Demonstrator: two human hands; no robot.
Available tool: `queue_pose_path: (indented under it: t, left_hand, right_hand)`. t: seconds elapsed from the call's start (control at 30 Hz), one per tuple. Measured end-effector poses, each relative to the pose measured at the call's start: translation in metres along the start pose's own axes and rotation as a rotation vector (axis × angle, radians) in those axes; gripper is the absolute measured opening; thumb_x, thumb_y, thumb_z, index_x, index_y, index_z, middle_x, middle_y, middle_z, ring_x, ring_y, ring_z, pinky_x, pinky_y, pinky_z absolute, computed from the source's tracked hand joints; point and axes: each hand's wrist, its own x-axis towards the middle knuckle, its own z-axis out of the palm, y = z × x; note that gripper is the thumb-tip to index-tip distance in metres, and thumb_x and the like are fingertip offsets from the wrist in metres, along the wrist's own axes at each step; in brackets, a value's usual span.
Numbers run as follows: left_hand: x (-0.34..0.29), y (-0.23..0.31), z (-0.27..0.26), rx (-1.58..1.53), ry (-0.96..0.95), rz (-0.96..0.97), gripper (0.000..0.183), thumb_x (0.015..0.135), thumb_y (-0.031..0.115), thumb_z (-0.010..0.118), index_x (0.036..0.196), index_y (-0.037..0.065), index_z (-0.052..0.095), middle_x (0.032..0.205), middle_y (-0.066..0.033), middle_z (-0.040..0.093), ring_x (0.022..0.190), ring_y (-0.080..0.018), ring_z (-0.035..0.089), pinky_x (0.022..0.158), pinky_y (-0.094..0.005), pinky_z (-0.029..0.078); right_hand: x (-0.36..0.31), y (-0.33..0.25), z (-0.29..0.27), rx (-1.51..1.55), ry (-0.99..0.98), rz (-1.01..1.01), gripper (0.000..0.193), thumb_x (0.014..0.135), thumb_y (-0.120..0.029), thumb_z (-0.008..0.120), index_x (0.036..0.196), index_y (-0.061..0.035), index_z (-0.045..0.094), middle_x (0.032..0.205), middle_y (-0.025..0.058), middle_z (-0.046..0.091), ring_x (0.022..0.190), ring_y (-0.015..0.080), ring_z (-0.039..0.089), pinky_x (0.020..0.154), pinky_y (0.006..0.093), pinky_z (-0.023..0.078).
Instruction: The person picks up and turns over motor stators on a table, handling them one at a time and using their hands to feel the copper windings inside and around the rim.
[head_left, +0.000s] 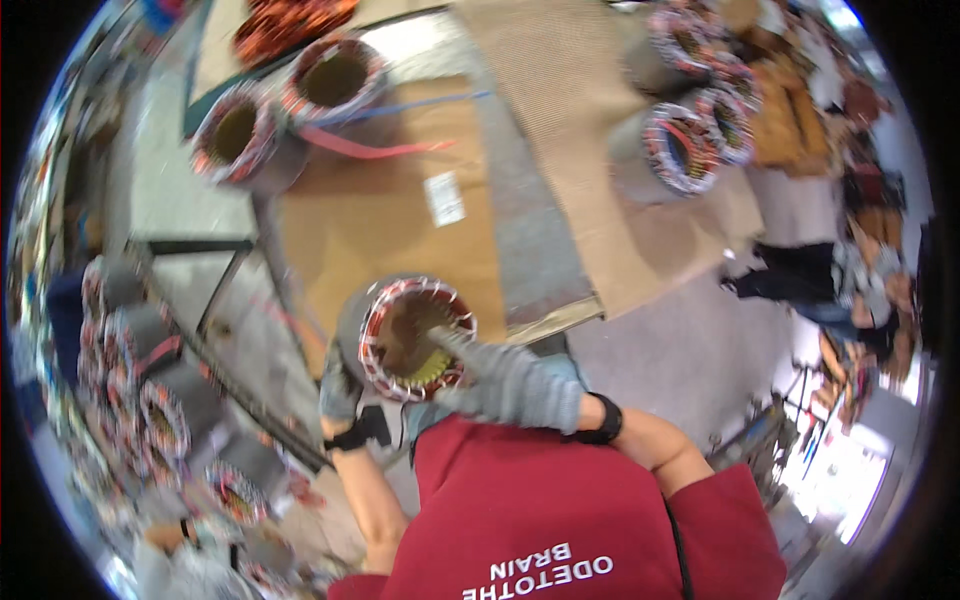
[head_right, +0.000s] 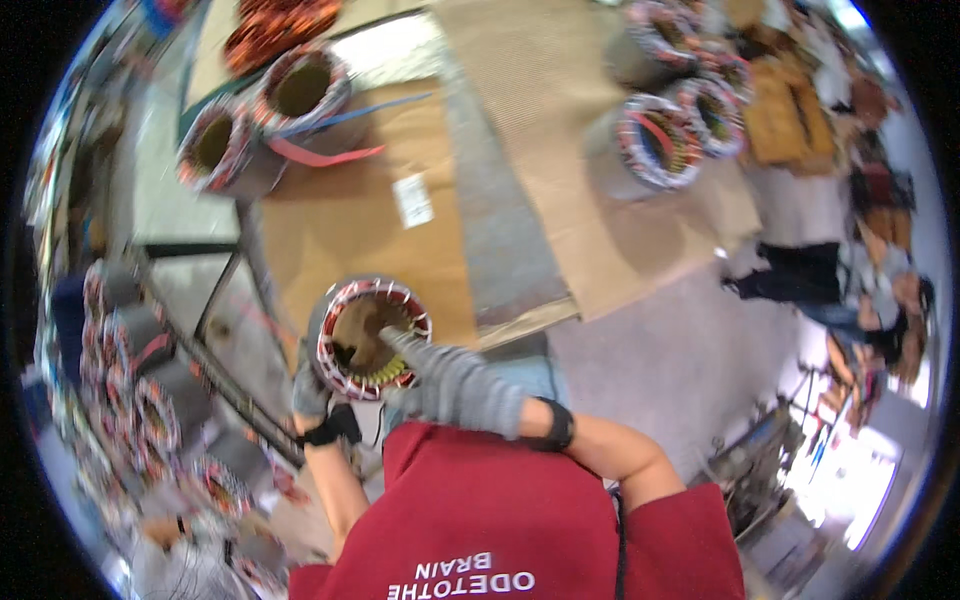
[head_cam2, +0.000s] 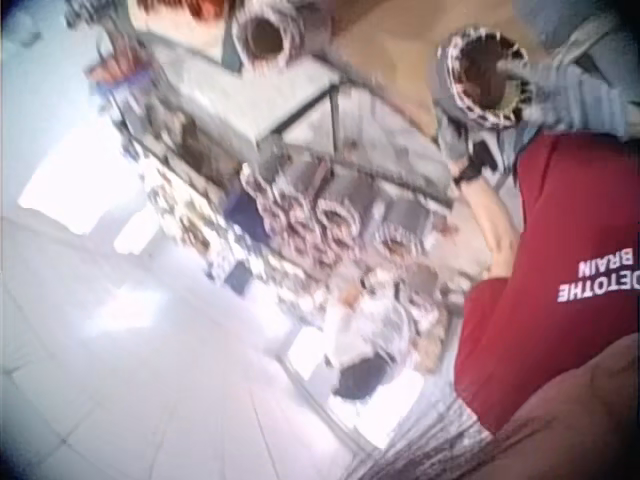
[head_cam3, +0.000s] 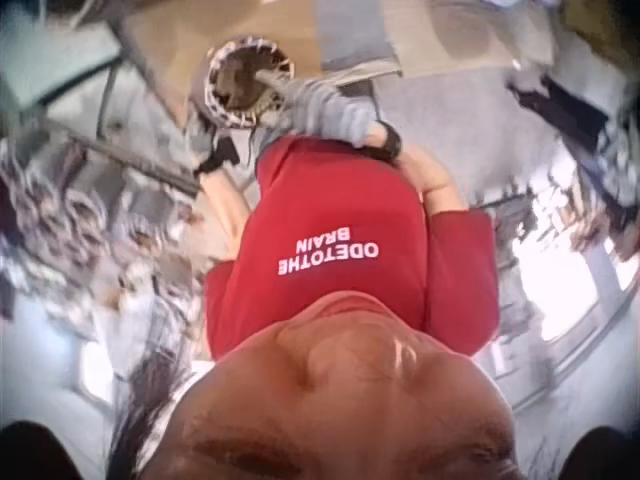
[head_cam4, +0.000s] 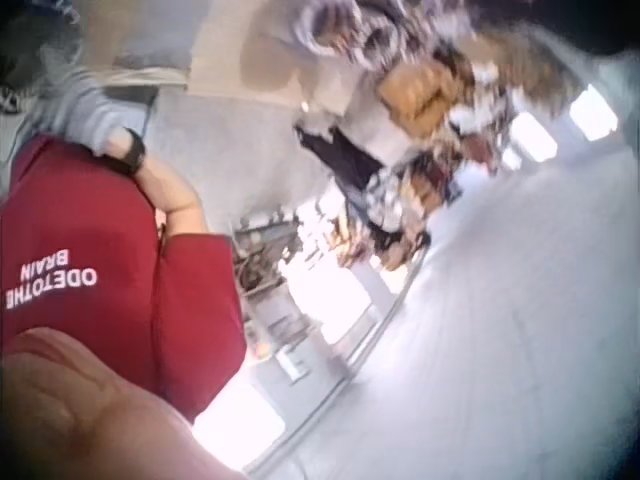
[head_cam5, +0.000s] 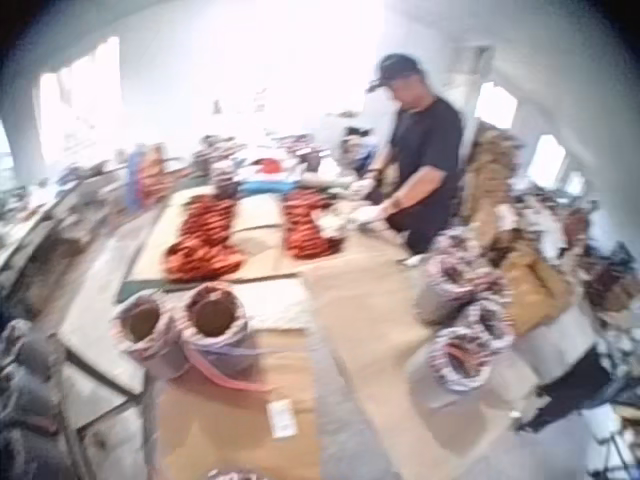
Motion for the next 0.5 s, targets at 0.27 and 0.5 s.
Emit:
queue_pose_path:
  t: [0.27, 0.5]
  left_hand:
    - [0.023, 0.148, 0.112, -0.543, -0.132, -0.203, 0.050, 0.080, 0.031, 0.061, 0.121, 0.006, 0.045, 0.117, -0.0056, 0.052, 0.106, -0.0189, 0.050, 0.092, -0.0365, 0.039]
    - [0.019, 0.194, 0.166, -0.335, -0.113, -0.274, 0.030, 0.078, 0.027, 0.062, 0.099, 0.007, 0.055, 0.075, -0.0001, 0.056, 0.062, -0.0103, 0.054, 0.052, -0.0231, 0.043]
  right_hand:
    - [0.000, 0.047, -0.027, -0.099, -0.008, 0.083, 0.052, 0.073, -0.038, 0.062, 0.107, -0.0016, 0.047, 0.087, 0.0214, 0.057, 0.078, 0.0363, 0.056, 0.068, 0.0376, 0.046]
    - [-0.027, 0.102, -0.047, 0.527, 0.119, 0.227, 0.031, 0.076, -0.031, 0.065, 0.090, -0.0043, 0.056, 0.068, 0.0061, 0.055, 0.066, 0.0125, 0.051, 0.060, 0.0317, 0.045]
